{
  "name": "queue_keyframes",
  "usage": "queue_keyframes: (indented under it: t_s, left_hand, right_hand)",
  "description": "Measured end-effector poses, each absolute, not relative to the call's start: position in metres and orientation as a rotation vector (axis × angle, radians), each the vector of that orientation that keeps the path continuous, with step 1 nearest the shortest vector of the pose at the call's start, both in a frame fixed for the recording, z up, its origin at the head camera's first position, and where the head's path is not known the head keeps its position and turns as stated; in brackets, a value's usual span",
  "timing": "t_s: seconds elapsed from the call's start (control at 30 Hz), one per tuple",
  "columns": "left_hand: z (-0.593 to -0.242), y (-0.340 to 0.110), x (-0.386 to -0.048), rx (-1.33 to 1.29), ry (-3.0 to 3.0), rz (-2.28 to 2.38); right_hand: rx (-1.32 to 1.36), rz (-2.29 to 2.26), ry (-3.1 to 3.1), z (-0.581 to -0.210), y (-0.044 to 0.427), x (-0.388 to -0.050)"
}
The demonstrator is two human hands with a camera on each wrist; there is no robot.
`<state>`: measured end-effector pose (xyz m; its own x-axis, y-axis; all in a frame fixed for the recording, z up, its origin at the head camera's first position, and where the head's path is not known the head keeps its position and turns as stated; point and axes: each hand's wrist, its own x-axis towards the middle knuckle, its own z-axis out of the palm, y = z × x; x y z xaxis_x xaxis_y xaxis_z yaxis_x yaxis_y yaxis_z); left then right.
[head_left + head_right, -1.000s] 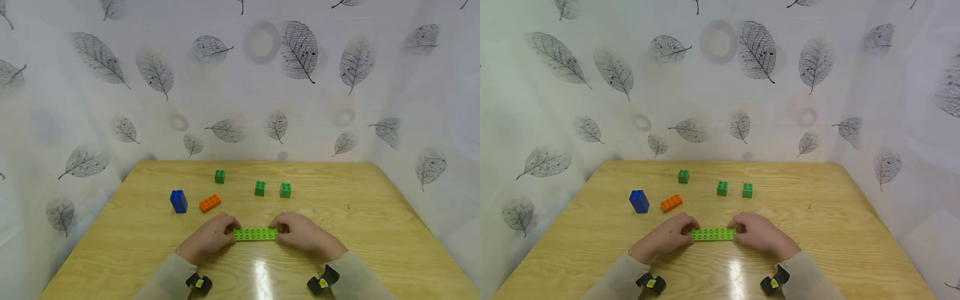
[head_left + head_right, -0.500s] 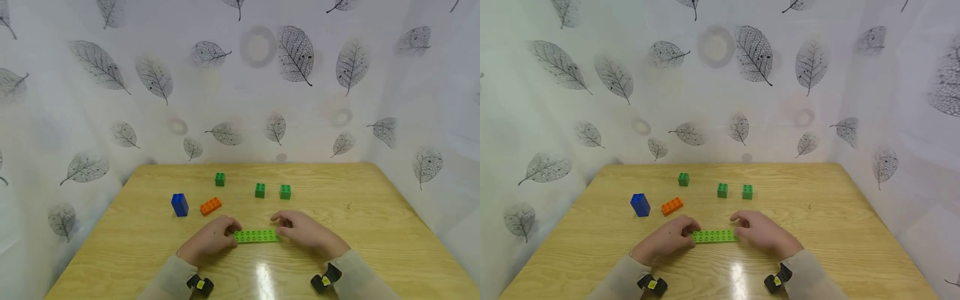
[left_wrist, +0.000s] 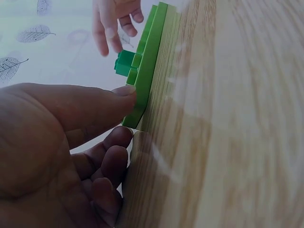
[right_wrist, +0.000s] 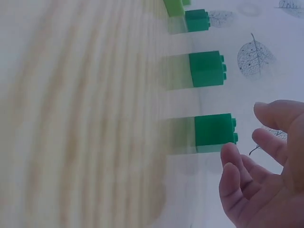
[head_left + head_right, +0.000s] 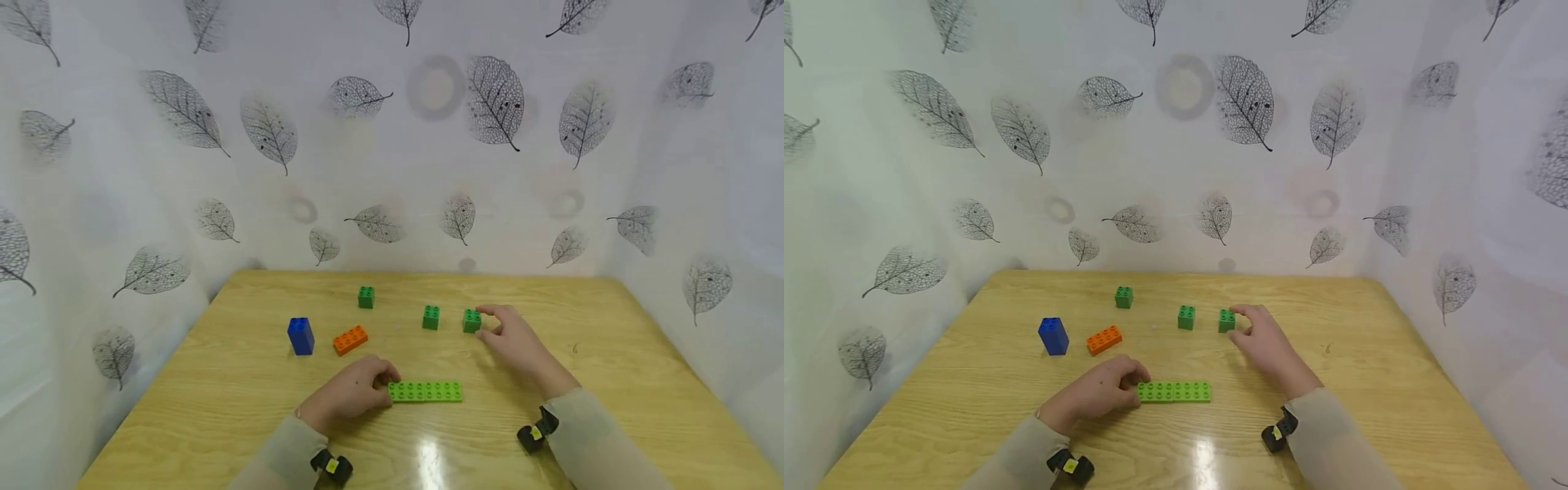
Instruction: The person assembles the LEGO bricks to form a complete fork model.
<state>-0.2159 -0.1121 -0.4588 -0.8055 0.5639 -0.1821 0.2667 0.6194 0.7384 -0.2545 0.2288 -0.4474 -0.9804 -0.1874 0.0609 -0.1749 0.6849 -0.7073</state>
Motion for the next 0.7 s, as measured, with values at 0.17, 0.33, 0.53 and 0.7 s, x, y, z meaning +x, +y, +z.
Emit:
queue_keyframes:
  t_s: [0.17,0.33,0.53,0.7]
  left_hand:
    - [-0.46,-0.113,-0.216,0.668,2.454,1.03]
    - [-0.46,-0.113,-0.215,0.671,2.456,1.035]
    - [-0.46,-0.113,-0.214,0.665,2.462,1.029]
    - [-0.459,-0.113,-0.214,0.663,2.455,1.031]
  right_hand:
    - [-0.353,-1.15,2.86,-0.452,0.228,-0.268]
    - [-0.365,-1.105,2.852,-0.455,0.225,-0.276]
    - [-0.362,-1.089,2.83,-0.459,0.223,-0.28]
    - [-0.335,-1.097,2.821,-0.46,0.222,-0.281]
